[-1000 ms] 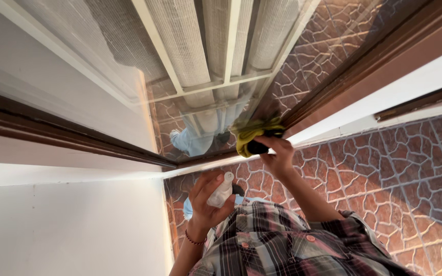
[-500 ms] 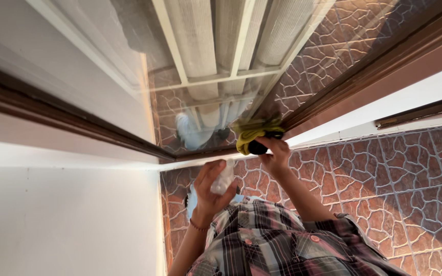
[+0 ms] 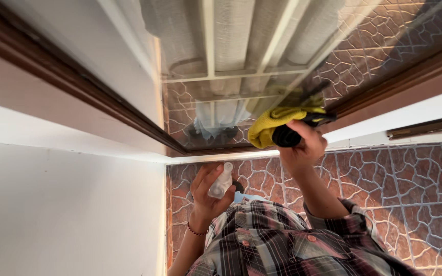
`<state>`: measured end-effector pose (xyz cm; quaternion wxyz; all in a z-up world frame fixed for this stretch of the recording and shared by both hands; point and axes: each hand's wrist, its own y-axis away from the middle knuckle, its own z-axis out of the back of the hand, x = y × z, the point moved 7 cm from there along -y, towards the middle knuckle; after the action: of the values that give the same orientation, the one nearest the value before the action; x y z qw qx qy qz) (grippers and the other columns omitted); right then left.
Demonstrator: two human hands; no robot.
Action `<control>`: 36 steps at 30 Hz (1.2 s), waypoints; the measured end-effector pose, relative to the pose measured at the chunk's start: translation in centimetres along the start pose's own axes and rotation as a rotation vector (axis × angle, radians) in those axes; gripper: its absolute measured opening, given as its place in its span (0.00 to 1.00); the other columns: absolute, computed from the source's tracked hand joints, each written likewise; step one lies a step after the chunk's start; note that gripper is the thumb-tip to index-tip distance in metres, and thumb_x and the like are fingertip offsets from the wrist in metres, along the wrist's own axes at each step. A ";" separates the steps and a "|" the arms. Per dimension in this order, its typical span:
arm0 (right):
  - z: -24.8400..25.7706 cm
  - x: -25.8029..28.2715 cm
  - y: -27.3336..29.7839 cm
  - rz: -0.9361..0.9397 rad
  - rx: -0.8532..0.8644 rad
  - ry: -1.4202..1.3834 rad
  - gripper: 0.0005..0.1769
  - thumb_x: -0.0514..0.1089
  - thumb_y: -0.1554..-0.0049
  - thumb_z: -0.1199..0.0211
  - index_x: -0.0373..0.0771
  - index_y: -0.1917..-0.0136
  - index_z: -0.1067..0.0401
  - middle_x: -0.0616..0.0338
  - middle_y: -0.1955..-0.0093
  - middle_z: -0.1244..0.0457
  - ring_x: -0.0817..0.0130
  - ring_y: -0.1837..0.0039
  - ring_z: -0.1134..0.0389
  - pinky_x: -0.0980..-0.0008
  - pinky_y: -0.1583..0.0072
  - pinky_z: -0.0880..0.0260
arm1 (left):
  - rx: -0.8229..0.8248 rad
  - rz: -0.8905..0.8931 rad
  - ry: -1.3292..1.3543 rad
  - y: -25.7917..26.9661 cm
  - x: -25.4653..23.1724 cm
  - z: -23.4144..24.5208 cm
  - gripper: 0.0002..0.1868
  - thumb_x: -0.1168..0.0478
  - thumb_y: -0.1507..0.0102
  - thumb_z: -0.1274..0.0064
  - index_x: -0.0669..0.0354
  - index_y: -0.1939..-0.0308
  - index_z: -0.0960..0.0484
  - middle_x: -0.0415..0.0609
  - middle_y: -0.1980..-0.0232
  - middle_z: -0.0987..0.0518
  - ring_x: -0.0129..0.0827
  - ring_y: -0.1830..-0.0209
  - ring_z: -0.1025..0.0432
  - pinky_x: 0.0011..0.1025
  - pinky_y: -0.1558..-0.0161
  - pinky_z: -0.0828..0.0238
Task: The person cleans a brown window frame using a yellow cloth and a spray bottle. They repeatedly spray the frame and wipe it down, focusing on the lower edge and the area around the mesh screen.
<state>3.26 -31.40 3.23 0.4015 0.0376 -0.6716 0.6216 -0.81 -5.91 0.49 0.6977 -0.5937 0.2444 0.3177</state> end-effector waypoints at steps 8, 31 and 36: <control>-6.2 -4.7 9.0 0.071 0.208 0.223 0.13 0.33 0.49 0.30 0.40 0.49 0.20 0.55 0.56 0.28 0.61 0.56 0.25 0.66 0.52 0.26 | -0.017 0.016 -0.038 0.0 2.2 3.4 0.30 0.64 0.40 0.36 0.59 0.34 0.27 0.60 0.45 0.21 0.46 0.52 0.22 0.35 0.54 0.22; -12.1 0.3 6.9 -0.017 0.188 0.190 0.14 0.36 0.47 0.27 0.39 0.47 0.23 0.55 0.55 0.28 0.64 0.54 0.24 0.69 0.52 0.24 | 0.041 0.011 0.093 -2.6 3.2 9.9 0.32 0.67 0.40 0.37 0.59 0.32 0.30 0.59 0.46 0.20 0.43 0.51 0.20 0.35 0.53 0.20; -12.0 5.1 1.2 -0.012 0.078 0.108 0.14 0.36 0.47 0.26 0.39 0.47 0.23 0.56 0.55 0.28 0.69 0.57 0.26 0.71 0.56 0.27 | 0.038 0.021 0.103 -2.5 3.8 11.0 0.32 0.67 0.39 0.37 0.59 0.32 0.30 0.60 0.46 0.20 0.43 0.51 0.19 0.34 0.54 0.19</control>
<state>5.10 -18.45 4.12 0.4392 0.0238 -0.6240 0.6458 3.20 5.27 1.32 0.6922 -0.5932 0.2922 0.2893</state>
